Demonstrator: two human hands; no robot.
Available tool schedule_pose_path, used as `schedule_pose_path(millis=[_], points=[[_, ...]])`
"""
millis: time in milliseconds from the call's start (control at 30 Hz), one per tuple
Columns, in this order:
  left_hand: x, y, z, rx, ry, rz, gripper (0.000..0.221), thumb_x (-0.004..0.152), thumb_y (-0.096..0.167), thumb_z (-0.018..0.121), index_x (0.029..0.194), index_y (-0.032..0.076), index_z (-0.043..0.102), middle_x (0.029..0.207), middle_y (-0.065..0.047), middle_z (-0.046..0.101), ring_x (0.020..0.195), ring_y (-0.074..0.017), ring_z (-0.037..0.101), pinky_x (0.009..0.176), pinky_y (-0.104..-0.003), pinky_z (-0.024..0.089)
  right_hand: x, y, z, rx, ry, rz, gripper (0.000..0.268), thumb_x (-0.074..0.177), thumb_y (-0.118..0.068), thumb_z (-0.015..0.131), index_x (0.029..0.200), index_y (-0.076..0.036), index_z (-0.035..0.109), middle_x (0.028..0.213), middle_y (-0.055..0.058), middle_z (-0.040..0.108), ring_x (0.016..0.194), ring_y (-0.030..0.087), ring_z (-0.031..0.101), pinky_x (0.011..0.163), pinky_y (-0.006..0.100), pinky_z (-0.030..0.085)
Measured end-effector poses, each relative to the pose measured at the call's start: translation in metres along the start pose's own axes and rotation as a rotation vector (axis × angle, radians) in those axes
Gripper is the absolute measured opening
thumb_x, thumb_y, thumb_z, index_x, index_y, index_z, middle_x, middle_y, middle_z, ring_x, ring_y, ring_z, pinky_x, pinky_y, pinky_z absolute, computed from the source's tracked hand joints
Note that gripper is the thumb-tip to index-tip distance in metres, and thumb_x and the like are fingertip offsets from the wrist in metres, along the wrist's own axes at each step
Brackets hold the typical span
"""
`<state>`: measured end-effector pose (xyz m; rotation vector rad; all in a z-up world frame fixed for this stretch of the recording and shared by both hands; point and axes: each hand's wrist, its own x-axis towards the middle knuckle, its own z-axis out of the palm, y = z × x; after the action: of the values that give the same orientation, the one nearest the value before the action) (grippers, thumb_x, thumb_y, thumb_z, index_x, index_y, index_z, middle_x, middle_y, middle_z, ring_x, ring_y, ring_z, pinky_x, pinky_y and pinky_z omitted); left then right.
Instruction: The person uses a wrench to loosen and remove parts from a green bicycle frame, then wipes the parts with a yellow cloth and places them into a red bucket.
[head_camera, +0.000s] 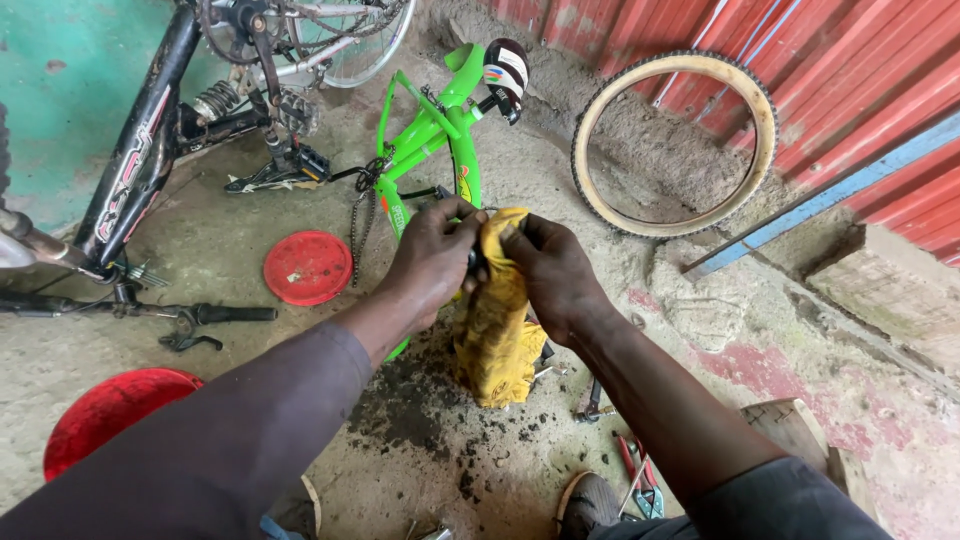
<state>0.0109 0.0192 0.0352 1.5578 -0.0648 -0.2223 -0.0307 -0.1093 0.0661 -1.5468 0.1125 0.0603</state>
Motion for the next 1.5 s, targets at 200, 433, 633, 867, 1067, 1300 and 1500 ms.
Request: schedule_pose_path(millis=[200, 433, 633, 867, 1067, 1300, 1500], points=[[0.0, -0.011, 0.004, -0.057, -0.162, 0.066, 0.054, 0.101, 0.039, 0.06, 0.131, -0.005, 0.056, 0.087, -0.021, 0.065, 0.06, -0.0238, 0.069, 0.043, -0.03, 0.057, 0.013, 0.01, -0.012, 0.299, 0.23, 0.119, 0.028, 0.103, -0.024, 0.057, 0.097, 0.001, 0.069, 0.077, 0.016, 0.069, 0.067, 0.024, 0.068, 0.065, 0.037, 0.058], [0.016, -0.018, -0.008, 0.418, -0.214, 0.34, 0.027, 0.097, 0.027, 0.071, 0.101, 0.0, 0.073, 0.079, -0.02, 0.073, 0.068, -0.0296, 0.074, 0.059, -0.038, 0.058, 0.02, 0.002, -0.019, 0.386, 0.18, 0.071, 0.019, 0.1, -0.015, 0.065, 0.096, 0.003, 0.065, 0.075, 0.012, 0.066, 0.064, 0.021, 0.069, 0.063, 0.031, 0.06], [0.014, -0.019, -0.013, 0.643, -0.261, 0.515, 0.03, 0.095, 0.028, 0.073, 0.082, 0.002, 0.07, 0.067, -0.019, 0.065, 0.063, -0.0314, 0.063, 0.06, -0.041, 0.05, 0.027, 0.026, -0.031, 0.389, 0.235, 0.112, 0.029, 0.105, -0.026, 0.056, 0.087, -0.004, 0.061, 0.069, 0.01, 0.066, 0.06, 0.021, 0.07, 0.061, 0.033, 0.062], [0.024, -0.004, -0.027, 0.104, -0.172, 0.344, 0.031, 0.103, 0.029, 0.064, 0.114, 0.001, 0.071, 0.064, -0.01, 0.062, 0.036, -0.0119, 0.055, 0.038, -0.023, 0.048, 0.017, 0.003, -0.019, -0.075, 0.152, 0.017, 0.033, 0.104, -0.026, 0.063, 0.08, -0.005, 0.072, 0.063, 0.005, 0.063, 0.054, 0.013, 0.063, 0.056, 0.025, 0.055], [0.035, -0.011, -0.022, 0.417, -0.197, 0.396, 0.012, 0.093, 0.006, 0.075, 0.1, -0.004, 0.075, 0.084, -0.017, 0.075, 0.071, -0.0211, 0.07, 0.059, -0.028, 0.06, 0.028, 0.017, -0.024, -0.246, 0.04, -0.005, 0.027, 0.1, -0.024, 0.069, 0.079, -0.009, 0.076, 0.059, 0.005, 0.063, 0.052, 0.011, 0.058, 0.052, 0.023, 0.048], [0.034, -0.015, -0.039, 0.349, -0.065, 0.44, 0.009, 0.097, 0.002, 0.068, 0.104, -0.004, 0.071, 0.087, -0.016, 0.07, 0.07, -0.0202, 0.068, 0.054, -0.026, 0.061, -0.003, -0.015, -0.022, 0.008, 0.162, 0.136, 0.032, 0.103, -0.022, 0.055, 0.086, -0.001, 0.071, 0.068, 0.006, 0.065, 0.058, 0.014, 0.064, 0.056, 0.023, 0.053], [0.041, -0.032, -0.043, 0.054, 0.076, 0.343, 0.012, 0.091, 0.004, 0.072, 0.096, -0.006, 0.071, 0.074, -0.015, 0.068, 0.043, -0.0112, 0.058, 0.037, -0.023, 0.052, -0.003, -0.019, -0.068, 0.011, 0.152, 0.139, 0.031, 0.103, -0.022, 0.056, 0.086, -0.001, 0.071, 0.068, 0.007, 0.065, 0.059, 0.014, 0.065, 0.056, 0.023, 0.053]])
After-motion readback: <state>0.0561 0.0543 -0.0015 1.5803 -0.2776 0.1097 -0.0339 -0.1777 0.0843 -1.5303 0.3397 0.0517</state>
